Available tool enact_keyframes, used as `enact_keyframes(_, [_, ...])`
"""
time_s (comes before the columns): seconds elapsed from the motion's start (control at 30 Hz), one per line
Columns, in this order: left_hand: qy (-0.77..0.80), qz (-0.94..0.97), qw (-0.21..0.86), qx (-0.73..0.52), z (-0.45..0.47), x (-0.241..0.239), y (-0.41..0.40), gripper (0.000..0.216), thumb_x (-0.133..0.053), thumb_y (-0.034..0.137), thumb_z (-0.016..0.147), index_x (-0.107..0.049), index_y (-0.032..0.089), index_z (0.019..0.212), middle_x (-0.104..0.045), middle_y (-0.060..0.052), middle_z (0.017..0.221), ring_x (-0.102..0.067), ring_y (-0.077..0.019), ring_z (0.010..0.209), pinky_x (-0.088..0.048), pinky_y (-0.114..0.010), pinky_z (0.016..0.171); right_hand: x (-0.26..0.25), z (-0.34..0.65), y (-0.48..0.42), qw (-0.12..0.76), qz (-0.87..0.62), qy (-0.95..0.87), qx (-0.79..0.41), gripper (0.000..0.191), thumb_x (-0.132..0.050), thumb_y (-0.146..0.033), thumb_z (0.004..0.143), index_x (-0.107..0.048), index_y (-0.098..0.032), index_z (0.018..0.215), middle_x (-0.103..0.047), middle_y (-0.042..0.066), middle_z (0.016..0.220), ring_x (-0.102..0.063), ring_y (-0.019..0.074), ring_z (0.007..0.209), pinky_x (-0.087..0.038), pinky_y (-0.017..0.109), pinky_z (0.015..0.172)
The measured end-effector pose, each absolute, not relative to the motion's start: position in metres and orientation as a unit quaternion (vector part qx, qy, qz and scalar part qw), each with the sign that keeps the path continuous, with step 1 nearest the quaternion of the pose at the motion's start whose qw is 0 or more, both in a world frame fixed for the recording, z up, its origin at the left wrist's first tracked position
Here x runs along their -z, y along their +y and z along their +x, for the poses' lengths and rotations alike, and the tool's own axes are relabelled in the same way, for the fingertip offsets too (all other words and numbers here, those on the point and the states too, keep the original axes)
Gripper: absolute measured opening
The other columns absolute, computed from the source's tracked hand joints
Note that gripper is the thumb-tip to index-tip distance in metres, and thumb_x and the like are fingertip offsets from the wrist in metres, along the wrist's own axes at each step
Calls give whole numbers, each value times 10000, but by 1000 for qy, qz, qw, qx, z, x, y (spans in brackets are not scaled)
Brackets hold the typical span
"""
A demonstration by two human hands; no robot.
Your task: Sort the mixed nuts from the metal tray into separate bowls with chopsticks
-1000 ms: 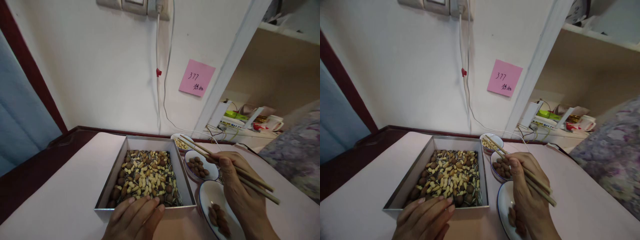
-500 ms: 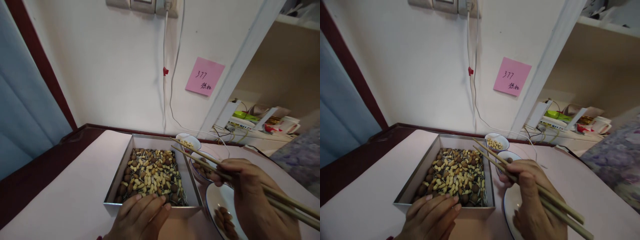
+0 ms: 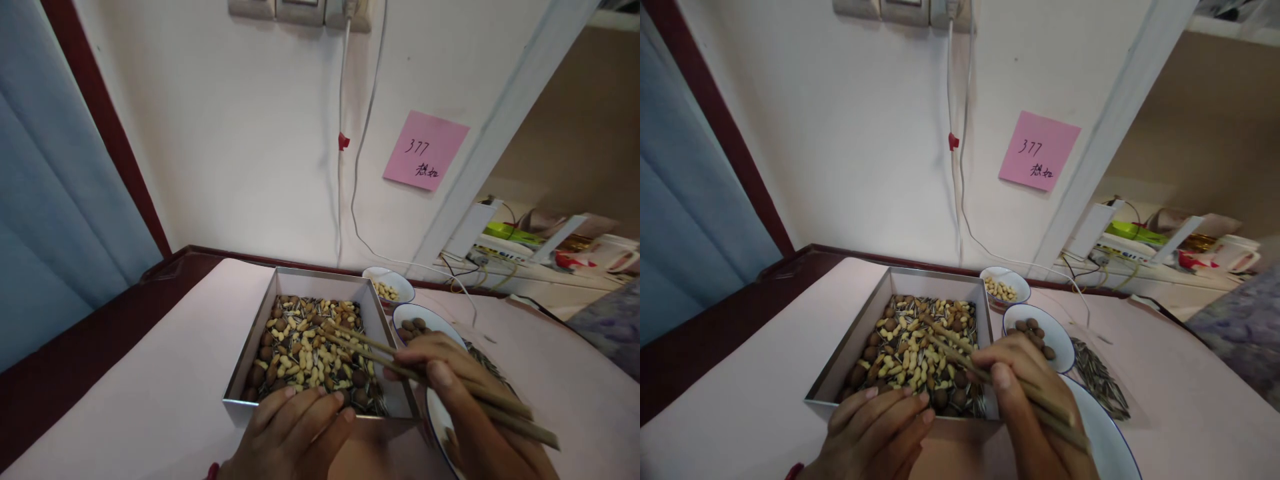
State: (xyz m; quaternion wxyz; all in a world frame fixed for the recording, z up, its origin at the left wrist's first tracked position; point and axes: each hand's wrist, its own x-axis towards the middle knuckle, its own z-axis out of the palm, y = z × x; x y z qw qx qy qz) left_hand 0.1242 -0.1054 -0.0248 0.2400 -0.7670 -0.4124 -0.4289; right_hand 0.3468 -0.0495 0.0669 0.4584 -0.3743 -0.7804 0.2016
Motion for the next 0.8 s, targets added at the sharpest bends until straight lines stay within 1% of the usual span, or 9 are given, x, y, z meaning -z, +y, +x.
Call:
enact_keyframes(0.1, [-424, -763, 228, 431, 126, 23, -107, 159, -607, 226, 1004, -744, 257, 1078, -808, 72, 1033, -657, -96, 1026, -318, -284, 1110, -76, 333, -54, 407, -324, -812, -264, 253, -472, -335, 1041, -715, -305, 975, -718, 21, 966, -707, 174, 908, -573, 210, 684])
enact_keyframes(0.17, [-431, -764, 222, 427, 126, 23, -107, 161, -611, 215, 999, -744, 258, 1078, -807, 72, 1041, -657, -99, 1032, -317, -288, 1115, -79, 328, -53, 362, -289, -833, -301, 270, -461, -299, 1042, -705, -274, 929, -700, 18, 878, -699, 157, 831, -570, 219, 712])
enact_keyframes(0.23, [-423, -767, 228, 425, 125, 25, -106, 169, -603, 216, 1001, -743, 257, 1086, -805, 74, 1052, -652, -99, 1040, -312, -288, 1121, -78, 329, -50, 339, -278, -845, -306, 265, -445, -262, 1045, -684, -260, 928, -685, 9, 878, -686, 136, 828, -561, 216, 758])
enact_keyframes(0.27, [-417, -768, 234, 426, 124, 26, -105, 173, -599, 220, 1002, -741, 258, 1093, -803, 74, 1060, -648, -99, 1048, -311, -288, 1123, -76, 331, -48, 342, -281, -847, -294, 253, -444, -248, 1045, -674, -258, 941, -681, 5, 894, -683, 129, 849, -554, 209, 773])
enact_keyframes(0.4, [-405, -771, 249, 425, 121, 30, -102, 171, -617, 235, 989, -742, 255, 1103, -797, 66, 1073, -639, -102, 1066, -313, -296, 1122, -65, 341, -42, 406, -338, -825, -202, 179, -499, -240, 1033, -671, -289, 1043, -698, -14, 978, -685, 125, 972, -528, 185, 801])
enact_keyframes(0.47, [-403, -771, 252, 425, 121, 31, -102, 164, -624, 242, 986, -744, 258, 1097, -794, 70, 1069, -642, -100, 1057, -325, -293, 1109, -63, 344, -43, 423, -358, -811, -185, 183, -503, -266, 1036, -677, -307, 1077, -714, -22, 1044, -680, 134, 1027, -528, 184, 786])
enact_keyframes(0.53, [-401, -769, 255, 428, 122, 30, -102, 158, -626, 247, 986, -746, 263, 1088, -793, 73, 1063, -649, -98, 1041, -345, -291, 1088, -64, 344, -44, 420, -357, -813, -189, 192, -497, -285, 1041, -682, -316, 1081, -723, -30, 1074, -678, 142, 1047, -534, 185, 756])
enact_keyframes(0.7, [-412, -764, 244, 432, 123, 28, -104, 157, -645, 244, 975, -749, 271, 1090, -799, 72, 1059, -664, -105, 1018, -362, -293, 1064, -68, 346, -42, 436, -360, -811, -151, 195, -481, -267, 1045, -671, -306, 1061, -714, -16, 1028, -678, 155, 1004, -524, 222, 778])
enact_keyframes(0.8, [-407, -768, 243, 431, 123, 28, -105, 174, -637, 235, 978, -744, 265, 1111, -802, 70, 1069, -669, -107, 1022, -353, -297, 1070, -70, 356, -39, 418, -351, -830, -116, 185, -474, -226, 1035, -643, -280, 1086, -692, -1, 976, -673, 146, 908, -523, 224, 763])
